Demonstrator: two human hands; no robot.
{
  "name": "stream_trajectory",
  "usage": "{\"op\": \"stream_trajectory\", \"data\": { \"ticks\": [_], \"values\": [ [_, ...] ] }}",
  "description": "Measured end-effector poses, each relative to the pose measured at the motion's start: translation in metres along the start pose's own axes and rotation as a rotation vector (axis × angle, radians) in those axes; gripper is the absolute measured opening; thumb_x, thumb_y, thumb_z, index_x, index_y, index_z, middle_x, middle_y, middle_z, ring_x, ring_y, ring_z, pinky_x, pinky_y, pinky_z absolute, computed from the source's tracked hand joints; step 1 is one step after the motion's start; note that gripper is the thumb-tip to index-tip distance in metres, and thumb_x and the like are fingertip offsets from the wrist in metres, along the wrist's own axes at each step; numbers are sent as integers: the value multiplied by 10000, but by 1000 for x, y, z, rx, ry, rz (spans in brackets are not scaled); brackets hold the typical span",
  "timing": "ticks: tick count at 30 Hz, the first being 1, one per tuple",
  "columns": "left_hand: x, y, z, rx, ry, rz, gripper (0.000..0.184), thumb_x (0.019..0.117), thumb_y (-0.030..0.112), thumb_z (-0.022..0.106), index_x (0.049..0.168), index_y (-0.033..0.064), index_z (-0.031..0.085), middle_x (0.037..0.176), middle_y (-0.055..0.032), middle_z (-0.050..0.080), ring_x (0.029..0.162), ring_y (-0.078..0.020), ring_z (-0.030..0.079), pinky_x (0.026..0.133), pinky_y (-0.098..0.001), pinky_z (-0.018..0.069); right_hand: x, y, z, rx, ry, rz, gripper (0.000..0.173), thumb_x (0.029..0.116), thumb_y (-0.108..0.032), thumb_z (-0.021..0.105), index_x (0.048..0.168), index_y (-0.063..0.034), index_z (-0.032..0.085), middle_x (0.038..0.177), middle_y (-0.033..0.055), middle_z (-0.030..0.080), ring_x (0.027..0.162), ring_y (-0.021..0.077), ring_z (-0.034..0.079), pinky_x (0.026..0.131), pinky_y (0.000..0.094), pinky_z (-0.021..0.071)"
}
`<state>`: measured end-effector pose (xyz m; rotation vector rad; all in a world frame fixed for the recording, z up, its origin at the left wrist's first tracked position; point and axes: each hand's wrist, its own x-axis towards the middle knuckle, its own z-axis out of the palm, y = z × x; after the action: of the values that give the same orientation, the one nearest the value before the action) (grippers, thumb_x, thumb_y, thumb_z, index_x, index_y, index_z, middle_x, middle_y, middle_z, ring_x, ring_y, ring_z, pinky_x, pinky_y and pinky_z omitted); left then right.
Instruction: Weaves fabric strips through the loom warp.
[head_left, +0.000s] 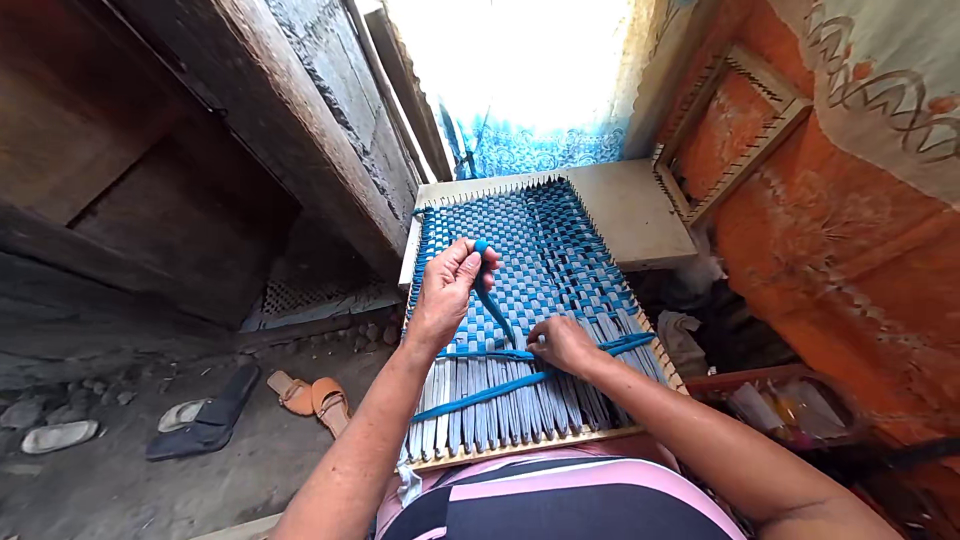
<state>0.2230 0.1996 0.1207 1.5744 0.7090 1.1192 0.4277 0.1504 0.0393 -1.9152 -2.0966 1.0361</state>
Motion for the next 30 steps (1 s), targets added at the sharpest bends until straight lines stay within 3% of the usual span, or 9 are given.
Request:
{"op": "stream_trajectory", "data": {
  "ticks": [6, 9, 11, 14, 17, 21, 23, 25, 30],
  "values": [
    [-6, -16, 1, 145, 110, 36, 193, 1076, 89, 485, 1133, 43, 664, 989, 5, 679, 726, -27, 594, 668, -182, 517, -5, -29, 4, -231, -155, 77, 414, 1033, -329, 599, 1004, 83, 640, 1108, 279, 654, 1119, 434, 628, 922, 612, 479],
    [-9, -28, 9, 298, -13, -76, 200, 1059, 101, 524, 1103, 0, 690, 975, -52, 699, 711, -68, 588, 658, -250, 507, 4, -22, 6, -227, -184, 68, 427, 999, -358, 654, 1030, 68, 651, 1118, 269, 654, 1119, 428, 625, 923, 620, 476],
    [-12, -43, 16, 441, -239, -215, 222, 1060, 88, 509, 1089, -38, 689, 1015, -133, 712, 846, -179, 661, 809, -375, 551, 10, -15, 8, -174, -171, 88, 397, 973, -348, 674, 1055, 41, 680, 1116, 252, 668, 1106, 415, 635, 920, 620, 483],
    [-19, -70, 32, 707, -553, -411, 296, 1074, 119, 469, 1191, -47, 684, 1188, -213, 684, 1146, -300, 649, 1054, -472, 473, 16, -3, 6, -65, -156, 102, 362, 969, -331, 655, 1056, 17, 712, 1098, 234, 683, 1083, 391, 643, 922, 616, 479],
    [-32, -83, 47, 963, -670, -493, 294, 1043, 117, 505, 1247, 14, 689, 1316, -226, 591, 1254, -361, 580, 1066, -532, 462, 18, 11, 7, 80, -147, 70, 353, 975, -331, 663, 927, 18, 675, 887, 172, 639, 856, 309, 607, 785, 552, 470],
    [-38, -88, 55, 1082, -621, -506, 300, 1008, 105, 532, 1244, 36, 705, 1424, -230, 517, 1336, -398, 496, 1092, -538, 435, 18, 20, 9, 376, -145, 68, 294, 983, -295, 674, 830, -49, 625, 711, 18, 549, 598, 102, 508, 565, 317, 439],
    [-37, -94, 53, 1013, -585, -505, 294, 1026, 119, 508, 1216, 18, 708, 1424, -250, 493, 1368, -416, 436, 1146, -557, 339, 13, 17, 1, 332, -167, 43, 255, 1062, -203, 550, 1010, 10, 680, 850, 82, 610, 709, 133, 561, 675, 334, 491],
    [-34, -94, 50, 919, -555, -526, 290, 1037, 109, 484, 1195, -1, 702, 1412, -248, 478, 1377, -405, 411, 1161, -570, 295, 5, 6, -10, 104, -180, 33, 271, 1041, -79, 484, 1162, 35, 698, 1056, 187, 683, 915, 251, 654, 848, 445, 532],
    [-37, -93, 51, 877, -508, -546, 317, 1034, 79, 442, 1202, -13, 695, 1442, -228, 452, 1395, -391, 383, 1165, -571, 277, 5, -12, -1, -157, -122, 105, 264, 1020, -169, 546, 1098, 18, 715, 1172, 238, 682, 1172, 394, 630, 983, 594, 476]
  ]
}}
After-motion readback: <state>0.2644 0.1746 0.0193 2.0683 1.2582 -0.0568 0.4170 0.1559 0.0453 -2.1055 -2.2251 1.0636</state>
